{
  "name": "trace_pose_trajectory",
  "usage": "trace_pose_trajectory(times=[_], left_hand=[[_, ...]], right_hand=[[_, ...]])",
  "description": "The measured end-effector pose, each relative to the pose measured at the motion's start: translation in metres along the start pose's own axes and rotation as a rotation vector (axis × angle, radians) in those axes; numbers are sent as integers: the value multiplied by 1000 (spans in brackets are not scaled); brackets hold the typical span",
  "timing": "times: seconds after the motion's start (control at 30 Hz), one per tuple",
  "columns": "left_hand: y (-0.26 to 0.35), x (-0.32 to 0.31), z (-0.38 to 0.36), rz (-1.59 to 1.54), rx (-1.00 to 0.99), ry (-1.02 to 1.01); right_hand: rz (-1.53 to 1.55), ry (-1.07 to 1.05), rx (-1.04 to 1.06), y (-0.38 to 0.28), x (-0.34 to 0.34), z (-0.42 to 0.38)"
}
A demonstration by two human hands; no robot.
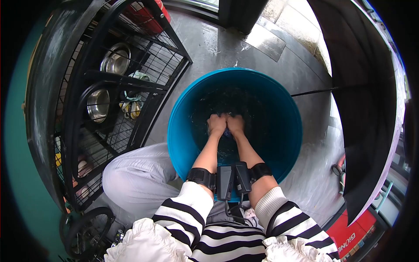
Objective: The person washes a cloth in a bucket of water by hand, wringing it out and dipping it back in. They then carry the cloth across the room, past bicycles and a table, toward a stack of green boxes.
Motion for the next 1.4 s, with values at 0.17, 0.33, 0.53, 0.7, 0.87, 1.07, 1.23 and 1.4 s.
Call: trace_pose_trajectory(times=[0.17, 0.33, 0.53, 0.7, 0.87, 1.07, 1.23, 1.4], left_hand=[[-6, -4, 3, 253, 16, -106], [-25, -7, 24, 243, 77, -110], [-56, -46, 38, -566, 111, -21], [1, -8, 1, -53, 25, -2], [4, -1, 3, 43, -9, 12], [2, 2, 10, 216, -76, -22], [9, 0, 13, 471, -141, -66], [-28, -4, 20, -346, 207, 177]], right_hand=[[-333, -137, 361, -30, -7, -3], [-257, -105, 133, -5, 2, 2], [291, 182, 66, 8, -4, -11], [211, -10, 9, 15, -27, -6], [122, 53, 29, -5, 6, -22], [-170, -122, 334, -19, -17, -2], [-301, -194, 253, -27, 5, -10], [166, 120, -8, 0, 5, -1]])
Point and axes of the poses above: each hand's wrist, its own z-axis towards the middle knuckle, its own x-axis out of the back of the hand, y = z × x, the point moved 9 cm from there along z, towards the middle knuckle, and after that the axes turned 1 degree about y, right-handed, at the moved point
